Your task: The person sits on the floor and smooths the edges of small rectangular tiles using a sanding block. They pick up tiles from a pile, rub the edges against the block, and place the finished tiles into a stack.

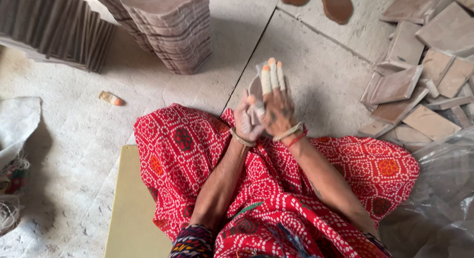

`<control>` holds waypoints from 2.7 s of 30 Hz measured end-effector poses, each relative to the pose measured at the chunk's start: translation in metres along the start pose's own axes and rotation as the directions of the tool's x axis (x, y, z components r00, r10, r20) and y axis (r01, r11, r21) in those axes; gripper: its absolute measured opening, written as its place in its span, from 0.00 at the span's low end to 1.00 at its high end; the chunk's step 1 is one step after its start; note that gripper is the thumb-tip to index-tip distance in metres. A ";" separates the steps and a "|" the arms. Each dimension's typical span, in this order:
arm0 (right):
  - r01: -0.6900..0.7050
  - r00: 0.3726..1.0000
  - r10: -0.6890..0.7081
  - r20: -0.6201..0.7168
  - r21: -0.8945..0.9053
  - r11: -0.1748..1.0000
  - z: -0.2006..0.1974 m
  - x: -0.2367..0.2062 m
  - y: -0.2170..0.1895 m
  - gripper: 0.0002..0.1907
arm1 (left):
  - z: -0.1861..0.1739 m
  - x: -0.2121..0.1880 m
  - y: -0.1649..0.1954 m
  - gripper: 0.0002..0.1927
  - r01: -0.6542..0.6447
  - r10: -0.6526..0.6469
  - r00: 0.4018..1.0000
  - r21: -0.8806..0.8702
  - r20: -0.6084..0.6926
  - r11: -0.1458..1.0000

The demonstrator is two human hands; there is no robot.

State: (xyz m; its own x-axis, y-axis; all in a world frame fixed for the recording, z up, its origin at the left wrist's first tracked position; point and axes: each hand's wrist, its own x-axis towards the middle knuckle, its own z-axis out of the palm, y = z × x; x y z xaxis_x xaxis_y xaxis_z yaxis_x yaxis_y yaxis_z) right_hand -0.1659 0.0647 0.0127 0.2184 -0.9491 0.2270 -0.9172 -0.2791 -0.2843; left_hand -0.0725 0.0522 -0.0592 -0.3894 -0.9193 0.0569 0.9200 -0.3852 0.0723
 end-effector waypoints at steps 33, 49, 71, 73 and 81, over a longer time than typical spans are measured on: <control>0.127 0.992 -0.126 -0.018 0.121 0.984 -0.017 0.015 -0.038 0.48 | 0.021 0.015 0.014 0.38 -0.144 0.138 0.990 0.291 0.041 0.946; 0.004 1.000 -0.005 0.013 0.071 0.997 -0.004 0.022 -0.031 0.46 | 0.005 0.013 0.016 0.35 -0.232 0.235 0.972 0.223 0.011 0.947; 0.000 0.994 0.018 -0.104 0.165 0.986 0.022 0.020 -0.028 0.54 | 0.049 0.010 0.018 0.44 -0.112 0.117 0.993 0.161 -0.019 0.981; -0.357 0.877 0.211 -0.431 -0.291 0.887 0.041 0.043 -0.045 0.49 | 0.046 0.010 0.019 0.44 -0.114 0.106 0.984 0.053 0.142 0.992; 0.060 0.989 -0.042 -0.140 0.131 0.990 0.014 0.004 -0.025 0.46 | 0.036 0.014 0.022 0.44 -0.135 0.146 0.988 0.191 -0.047 0.972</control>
State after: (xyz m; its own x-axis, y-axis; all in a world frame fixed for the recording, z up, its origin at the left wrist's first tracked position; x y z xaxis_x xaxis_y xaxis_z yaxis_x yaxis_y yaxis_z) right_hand -0.1375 0.0661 0.0071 0.2075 -0.9067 0.3673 -0.8510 -0.3525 -0.3893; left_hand -0.0590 0.0337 -0.0209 -0.2484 -0.9684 0.0199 0.9384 -0.2355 0.2529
